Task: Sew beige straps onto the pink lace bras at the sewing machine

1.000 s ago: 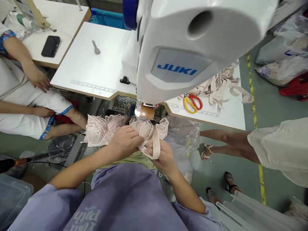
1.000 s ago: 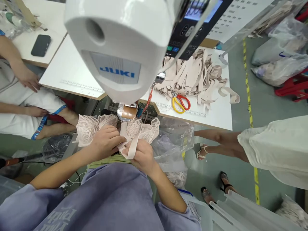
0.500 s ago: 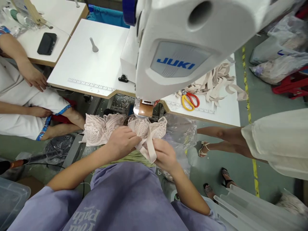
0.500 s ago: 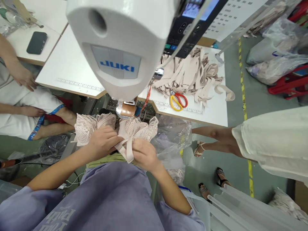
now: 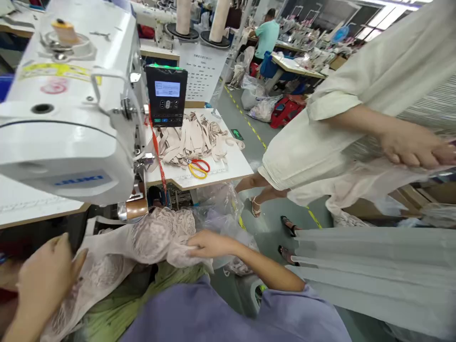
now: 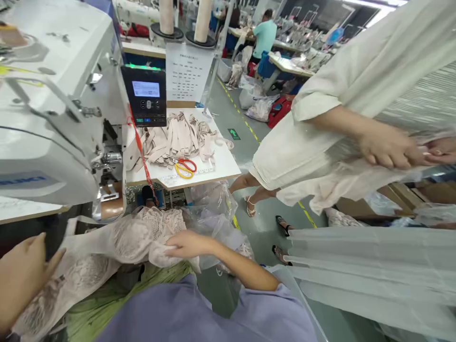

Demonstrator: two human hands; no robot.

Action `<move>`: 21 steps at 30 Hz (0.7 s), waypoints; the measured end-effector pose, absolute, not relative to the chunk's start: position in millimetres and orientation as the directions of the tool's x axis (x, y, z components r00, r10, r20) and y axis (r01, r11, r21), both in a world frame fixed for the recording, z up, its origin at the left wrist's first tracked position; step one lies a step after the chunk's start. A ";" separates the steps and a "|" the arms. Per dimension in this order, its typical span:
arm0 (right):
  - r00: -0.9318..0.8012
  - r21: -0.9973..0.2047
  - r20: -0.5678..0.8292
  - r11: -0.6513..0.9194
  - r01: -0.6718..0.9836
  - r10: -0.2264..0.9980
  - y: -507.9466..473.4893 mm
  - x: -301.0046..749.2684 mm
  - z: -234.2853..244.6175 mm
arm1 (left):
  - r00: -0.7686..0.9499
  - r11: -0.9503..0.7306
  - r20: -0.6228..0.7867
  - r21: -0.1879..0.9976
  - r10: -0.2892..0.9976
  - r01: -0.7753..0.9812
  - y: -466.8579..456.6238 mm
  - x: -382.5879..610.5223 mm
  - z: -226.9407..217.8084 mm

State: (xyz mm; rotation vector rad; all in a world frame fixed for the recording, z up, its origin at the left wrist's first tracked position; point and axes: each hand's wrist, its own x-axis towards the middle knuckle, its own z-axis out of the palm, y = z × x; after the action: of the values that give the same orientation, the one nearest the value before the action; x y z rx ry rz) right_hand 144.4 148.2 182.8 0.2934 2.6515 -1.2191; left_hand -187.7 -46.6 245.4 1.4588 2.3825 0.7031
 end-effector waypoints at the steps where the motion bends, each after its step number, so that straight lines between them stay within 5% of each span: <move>1: -0.968 -0.776 -0.233 0.583 0.243 0.093 141.8 137.8 193.2 | -0.447 0.354 0.061 0.519 0.892 0.778 -32.4 -167.6 237.5; 2: -0.976 -0.828 -0.203 0.517 0.217 0.084 137.3 130.6 201.9 | -0.390 0.282 0.088 0.550 0.916 0.786 -19.4 -143.3 229.1; 4: -0.987 -0.908 -0.161 0.392 0.148 0.000 140.1 119.3 213.2 | -0.078 0.119 -0.090 0.722 0.993 0.681 -0.8 -95.2 211.0; 6: -0.989 -0.926 -0.147 0.356 0.127 -0.030 166.0 119.6 217.5 | 0.159 0.161 -0.297 0.812 0.942 0.561 6.3 -65.2 193.9; 8: -0.954 -0.853 -0.177 0.447 0.271 0.241 218.0 133.2 218.6 | 0.236 0.249 -0.409 0.827 0.881 0.504 4.4 -60.3 181.8; 9: -0.797 -0.739 -0.156 0.466 0.486 0.584 252.0 143.4 219.0 | 0.243 0.293 -0.447 0.826 0.861 0.481 1.9 -64.7 178.6; 10: -0.624 -0.666 -0.102 0.413 0.621 0.775 289.1 154.6 219.6 | 0.248 0.326 -0.470 0.829 0.847 0.455 -0.7 -71.3 177.5; 12: -0.320 -0.573 -0.003 0.261 0.777 0.947 364.3 176.0 220.7 | 0.270 0.366 -0.484 0.846 0.832 0.389 -4.0 -84.1 180.6; 16: -0.010 -0.475 0.064 0.040 0.879 0.998 471.9 198.6 214.6 | 0.326 0.424 -0.483 0.874 0.813 0.238 -1.2 -89.1 193.0; 21: -0.018 -0.394 0.045 0.034 0.918 0.999 504.9 200.6 194.2 | 0.344 0.475 -0.512 0.859 0.787 0.191 -3.4 -88.3 190.3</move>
State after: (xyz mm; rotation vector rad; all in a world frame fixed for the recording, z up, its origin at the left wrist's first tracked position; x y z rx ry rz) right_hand 200.6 504.9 194.2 2.3909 2.4562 -0.4484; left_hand -88.3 -3.4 190.3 1.0394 1.1882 0.4952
